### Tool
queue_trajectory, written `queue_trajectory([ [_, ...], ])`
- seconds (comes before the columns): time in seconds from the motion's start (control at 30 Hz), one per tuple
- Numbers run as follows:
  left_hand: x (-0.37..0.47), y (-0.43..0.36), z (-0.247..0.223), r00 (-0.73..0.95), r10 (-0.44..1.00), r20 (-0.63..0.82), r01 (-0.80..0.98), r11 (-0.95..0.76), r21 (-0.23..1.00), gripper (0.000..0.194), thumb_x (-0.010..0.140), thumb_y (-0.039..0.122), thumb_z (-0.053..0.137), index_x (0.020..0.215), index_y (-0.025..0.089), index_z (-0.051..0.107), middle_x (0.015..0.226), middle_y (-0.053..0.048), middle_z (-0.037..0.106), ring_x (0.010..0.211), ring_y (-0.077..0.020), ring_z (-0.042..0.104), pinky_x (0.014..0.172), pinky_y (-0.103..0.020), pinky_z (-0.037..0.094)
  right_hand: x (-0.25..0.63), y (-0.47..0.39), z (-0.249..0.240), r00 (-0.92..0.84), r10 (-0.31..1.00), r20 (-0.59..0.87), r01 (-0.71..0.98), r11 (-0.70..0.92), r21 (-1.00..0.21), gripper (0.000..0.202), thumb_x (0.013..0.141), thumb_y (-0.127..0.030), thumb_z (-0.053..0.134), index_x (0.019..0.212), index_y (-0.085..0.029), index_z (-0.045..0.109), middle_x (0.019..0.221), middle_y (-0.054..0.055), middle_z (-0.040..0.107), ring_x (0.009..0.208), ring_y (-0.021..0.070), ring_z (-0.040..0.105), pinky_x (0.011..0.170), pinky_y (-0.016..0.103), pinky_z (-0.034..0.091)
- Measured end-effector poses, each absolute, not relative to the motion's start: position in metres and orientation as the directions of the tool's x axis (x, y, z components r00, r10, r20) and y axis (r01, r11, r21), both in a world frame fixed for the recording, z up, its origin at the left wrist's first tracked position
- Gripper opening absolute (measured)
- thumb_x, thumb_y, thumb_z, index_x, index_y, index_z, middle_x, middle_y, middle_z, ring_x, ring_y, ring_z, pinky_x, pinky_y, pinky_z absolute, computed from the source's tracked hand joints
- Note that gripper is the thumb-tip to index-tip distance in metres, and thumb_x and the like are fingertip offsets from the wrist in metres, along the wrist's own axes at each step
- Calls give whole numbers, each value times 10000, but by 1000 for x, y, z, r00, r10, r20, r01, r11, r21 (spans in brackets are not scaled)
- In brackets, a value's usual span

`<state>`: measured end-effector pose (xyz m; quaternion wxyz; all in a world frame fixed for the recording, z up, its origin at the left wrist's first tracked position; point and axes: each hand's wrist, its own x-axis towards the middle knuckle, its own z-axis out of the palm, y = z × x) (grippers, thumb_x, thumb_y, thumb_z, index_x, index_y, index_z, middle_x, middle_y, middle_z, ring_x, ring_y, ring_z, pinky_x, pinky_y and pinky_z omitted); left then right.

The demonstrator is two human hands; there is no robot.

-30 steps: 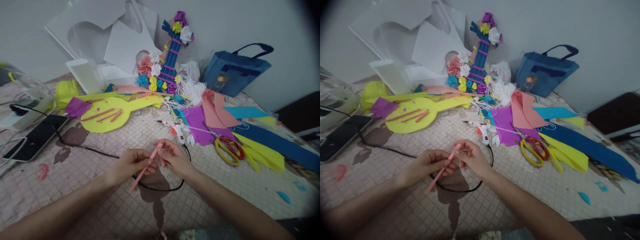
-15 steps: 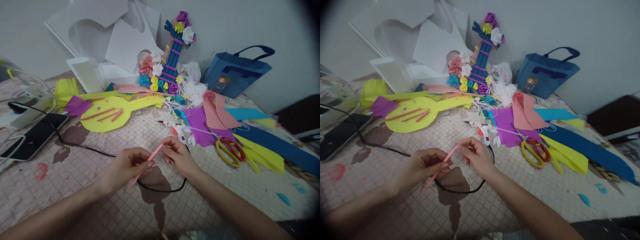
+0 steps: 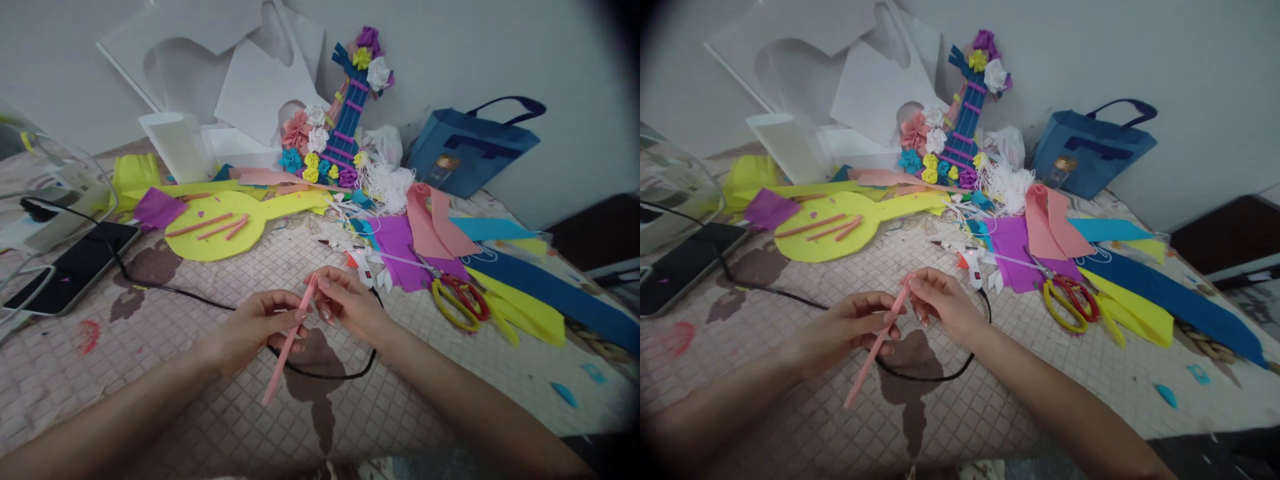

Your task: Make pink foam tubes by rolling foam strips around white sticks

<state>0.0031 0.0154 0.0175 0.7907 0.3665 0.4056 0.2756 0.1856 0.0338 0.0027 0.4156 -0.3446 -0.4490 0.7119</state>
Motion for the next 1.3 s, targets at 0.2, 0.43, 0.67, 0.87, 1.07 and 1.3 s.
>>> queue_trajectory([
  [0.2,6,14,14,498,795,-348,-40,421,906,277,723,335,713,888,138,610,822,-42,672,691,-135,630,643,-252,517,180,23,-2,-346,934,-90,-184,-162,-970,199,797,-370,637,761,-180,590,682,-24,616,452,44,450,419,172,377],
  [0.43,5,13,14,537,763,-360,34,407,913,236,730,331,705,810,136,598,636,-16,657,565,-113,607,553,-221,490,183,23,-2,-213,971,-110,-199,-154,-968,209,820,-363,608,709,-189,575,548,-60,497,413,49,392,374,166,321],
  [0.67,5,13,14,538,761,-364,-21,443,896,298,724,329,712,924,159,571,703,-1,642,579,-117,613,563,-254,528,188,22,-4,-303,946,-112,-174,-171,-970,316,847,-492,523,779,-190,587,594,-43,510,426,61,445,374,180,351],
  [0.87,5,14,9,511,811,-286,-64,367,928,319,721,265,712,950,183,506,791,12,577,644,-127,617,550,-261,545,189,22,-2,-292,955,-49,-71,-73,-995,212,846,-403,566,793,-198,567,539,-60,477,430,69,427,397,184,366],
  [1.07,4,16,11,507,796,-331,-53,412,910,300,726,251,711,936,185,506,826,24,538,644,-112,612,570,-268,551,234,20,9,6,994,113,286,107,-952,290,884,-415,495,682,-208,488,476,-71,384,390,71,341,395,211,268],
  [1.3,5,17,14,518,763,-386,-23,463,886,316,708,250,728,934,169,522,747,26,569,616,-96,583,539,-218,512,347,-5,0,163,933,320,872,15,-489,265,836,-448,492,799,-199,574,654,31,555,568,170,515,563,309,397],
])
